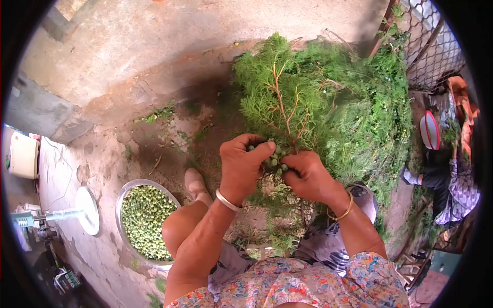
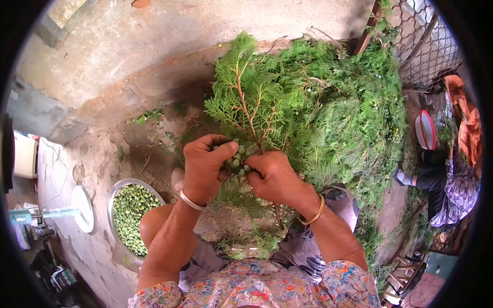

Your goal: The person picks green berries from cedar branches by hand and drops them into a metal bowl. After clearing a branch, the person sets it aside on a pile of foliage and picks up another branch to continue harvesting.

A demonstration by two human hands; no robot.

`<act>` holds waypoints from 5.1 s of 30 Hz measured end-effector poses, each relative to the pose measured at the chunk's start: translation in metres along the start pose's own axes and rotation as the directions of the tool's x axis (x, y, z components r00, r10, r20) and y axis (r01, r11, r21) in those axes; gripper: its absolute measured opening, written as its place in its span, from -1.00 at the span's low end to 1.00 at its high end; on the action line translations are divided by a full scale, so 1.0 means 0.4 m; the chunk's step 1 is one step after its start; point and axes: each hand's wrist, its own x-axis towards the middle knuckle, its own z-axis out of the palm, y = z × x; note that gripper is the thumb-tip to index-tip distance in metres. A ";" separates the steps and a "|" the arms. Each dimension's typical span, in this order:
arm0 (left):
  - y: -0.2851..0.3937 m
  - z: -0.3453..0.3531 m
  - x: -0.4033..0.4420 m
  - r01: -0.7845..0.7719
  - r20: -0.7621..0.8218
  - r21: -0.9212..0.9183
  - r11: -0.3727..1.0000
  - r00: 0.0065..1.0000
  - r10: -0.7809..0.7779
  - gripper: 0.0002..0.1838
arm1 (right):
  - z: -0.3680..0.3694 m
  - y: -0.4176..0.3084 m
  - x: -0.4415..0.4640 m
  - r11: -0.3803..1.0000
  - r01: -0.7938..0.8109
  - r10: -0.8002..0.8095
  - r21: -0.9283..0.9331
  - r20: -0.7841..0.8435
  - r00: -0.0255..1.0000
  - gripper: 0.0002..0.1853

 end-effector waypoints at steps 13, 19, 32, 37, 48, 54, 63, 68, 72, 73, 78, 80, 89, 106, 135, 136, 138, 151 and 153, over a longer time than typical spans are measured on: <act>0.003 -0.070 0.032 0.227 0.154 -0.499 0.836 0.973 -0.173 -0.80 | -0.056 -0.050 0.013 0.787 -0.315 0.283 0.530 0.142 0.948 -0.91; 0.053 -0.206 0.090 0.277 0.326 -0.894 0.352 0.941 0.088 -0.74 | -0.080 -0.043 0.006 0.733 -0.350 0.338 0.583 0.135 0.931 -0.83; 0.155 -0.533 -0.053 -0.184 -0.091 -0.581 0.793 0.983 0.161 -0.83 | -0.065 -0.023 -0.005 0.866 -0.203 0.228 0.457 0.002 0.974 -0.71; 0.056 -0.804 -0.158 -0.205 -0.552 0.451 0.869 0.701 0.452 -0.70 | -0.072 -0.026 -0.011 0.862 -0.159 0.189 0.480 -0.014 0.982 -0.71; -0.218 -1.174 -0.297 0.508 -0.836 0.548 0.665 0.324 0.442 -0.62 | -0.050 -0.024 -0.013 0.899 -0.200 0.229 0.389 -0.029 0.973 -0.76; -0.212 -1.027 -0.308 0.686 -0.719 0.658 0.311 0.449 0.530 -0.63 | -0.032 0.003 -0.012 0.941 -0.144 0.174 0.307 -0.070 0.982 -0.78; 0.099 -0.458 -0.120 -0.220 -0.315 0.576 0.787 0.829 0.462 -0.71 | -0.007 0.001 0.006 0.970 -0.138 0.153 0.201 -0.061 0.986 -0.85; 0.099 -0.108 -0.075 -0.459 0.202 0.550 0.697 0.884 0.423 -0.59 | 0.015 0.000 0.012 0.988 -0.095 0.107 0.125 -0.091 0.990 -0.83; 0.016 -0.034 -0.035 -0.539 0.329 0.492 0.684 0.842 0.427 -0.52 | 0.010 -0.001 0.016 0.989 -0.115 0.122 0.094 -0.071 0.990 -0.88; 0.001 -0.025 -0.028 -0.537 0.332 0.490 0.687 0.843 0.423 -0.52 | 0.011 -0.001 0.017 0.989 -0.117 0.125 0.094 -0.076 0.989 -0.89; -0.053 -0.012 -0.019 -0.537 0.209 0.470 0.700 0.839 0.503 -0.62 | 0.006 0.000 0.020 0.987 -0.136 0.141 0.085 -0.050 0.989 -0.90; -0.046 -0.017 -0.015 -0.544 0.229 0.456 0.705 0.837 0.497 -0.65 | 0.005 0.004 0.017 0.983 -0.151 0.156 0.101 -0.044 0.987 -0.90; -0.065 0.007 0.005 -0.303 0.138 0.256 0.918 0.951 0.275 -0.74 | 0.011 -0.006 0.016 0.987 -0.149 0.155 0.061 -0.117 0.981 -0.91; 0.017 -0.037 -0.001 0.235 0.364 -0.254 0.938 0.922 -0.133 -0.81 | -0.052 -0.035 0.019 0.873 -0.287 0.232 0.394 0.182 0.956 -0.88; -0.005 -0.088 0.024 0.112 0.228 -0.423 0.899 0.974 -0.014 -0.72 | -0.089 -0.021 -0.006 0.853 -0.234 0.239 0.466 0.049 0.970 -0.73; -0.001 -0.072 0.021 0.133 0.218 -0.443 0.887 0.975 -0.037 -0.75 | -0.086 -0.024 -0.006 0.839 -0.238 0.243 0.489 0.054 0.969 -0.74; -0.013 -0.056 0.022 0.125 0.247 -0.427 0.896 0.969 -0.017 -0.76 | -0.082 -0.026 -0.005 0.825 -0.240 0.244 0.512 0.061 0.968 -0.74; -0.009 -0.057 0.005 0.253 0.436 -0.439 0.862 0.899 -0.042 -0.70 | -0.065 -0.017 0.001 0.872 -0.230 0.211 0.433 0.093 0.973 -0.74; -0.006 -0.058 0.002 0.292 0.474 -0.436 0.851 0.879 -0.059 -0.71 | -0.065 -0.019 0.003 0.848 -0.242 0.228 0.472 0.087 0.970 -0.74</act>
